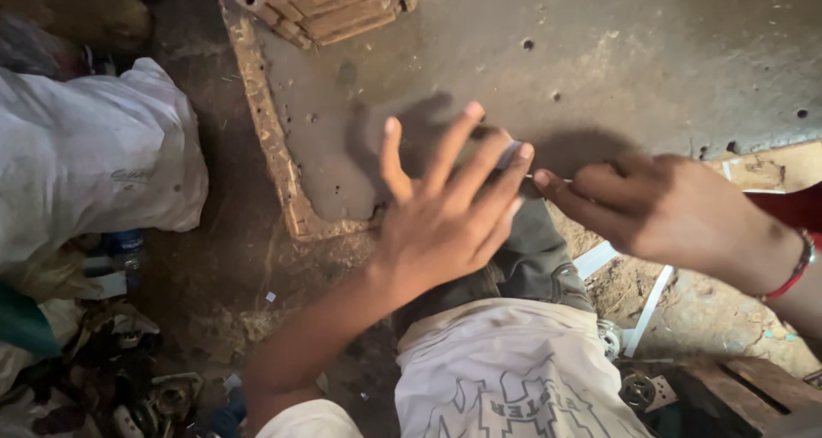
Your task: The person inserts small rectangular insulation papers into the slots of an electric motor stator core by hand and using a small metal rod.
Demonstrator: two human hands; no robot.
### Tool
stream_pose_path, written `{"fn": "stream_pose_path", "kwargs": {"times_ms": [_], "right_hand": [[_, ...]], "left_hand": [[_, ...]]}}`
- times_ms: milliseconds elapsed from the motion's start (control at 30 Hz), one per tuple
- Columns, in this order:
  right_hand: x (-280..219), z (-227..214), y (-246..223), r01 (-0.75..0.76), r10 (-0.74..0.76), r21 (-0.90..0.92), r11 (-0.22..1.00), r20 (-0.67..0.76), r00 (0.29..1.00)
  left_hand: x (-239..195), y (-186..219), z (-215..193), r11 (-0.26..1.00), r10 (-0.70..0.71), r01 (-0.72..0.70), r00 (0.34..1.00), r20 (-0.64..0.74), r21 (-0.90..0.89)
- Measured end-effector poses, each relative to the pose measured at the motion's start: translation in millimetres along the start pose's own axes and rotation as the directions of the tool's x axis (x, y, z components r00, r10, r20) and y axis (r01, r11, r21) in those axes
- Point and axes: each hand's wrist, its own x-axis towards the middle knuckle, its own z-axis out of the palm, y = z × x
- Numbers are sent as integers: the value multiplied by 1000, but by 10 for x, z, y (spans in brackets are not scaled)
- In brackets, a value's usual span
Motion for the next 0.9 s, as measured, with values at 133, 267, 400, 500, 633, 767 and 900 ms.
{"fn": "stream_pose_path", "kwargs": {"times_ms": [133, 267, 400, 500, 633, 767, 900], "right_hand": [[-43, 63, -34, 15, -11, 83, 996, -47, 999], [-169, 64, -497, 242, -213, 185, 952, -164, 963], [-314, 42, -616, 80, -6, 277, 957, -259, 966], [-316, 56, -513, -147, 238, 279, 949, -328, 914], [-211, -31, -442, -317, 397, 263, 911, -351, 848], [-72, -12, -399, -377, 488, 371, 849, -275, 828], [66, 61, -388, -368, 470, 361, 857, -253, 846]], "left_hand": [[172, 8, 28, 999, -43, 41, 996, -75, -34], [147, 28, -17, 999, 5, -6, 1000, -14, -51], [34, -50, -95, 993, -93, 87, 992, -82, -74], [45, -22, -98, 985, -153, 139, 978, -145, -100], [54, -36, -86, 983, -142, 124, 980, -137, -133], [-53, -93, -64, 990, -82, 65, 986, -143, -123], [-132, -86, -37, 998, 56, -51, 985, -163, 36]]}}
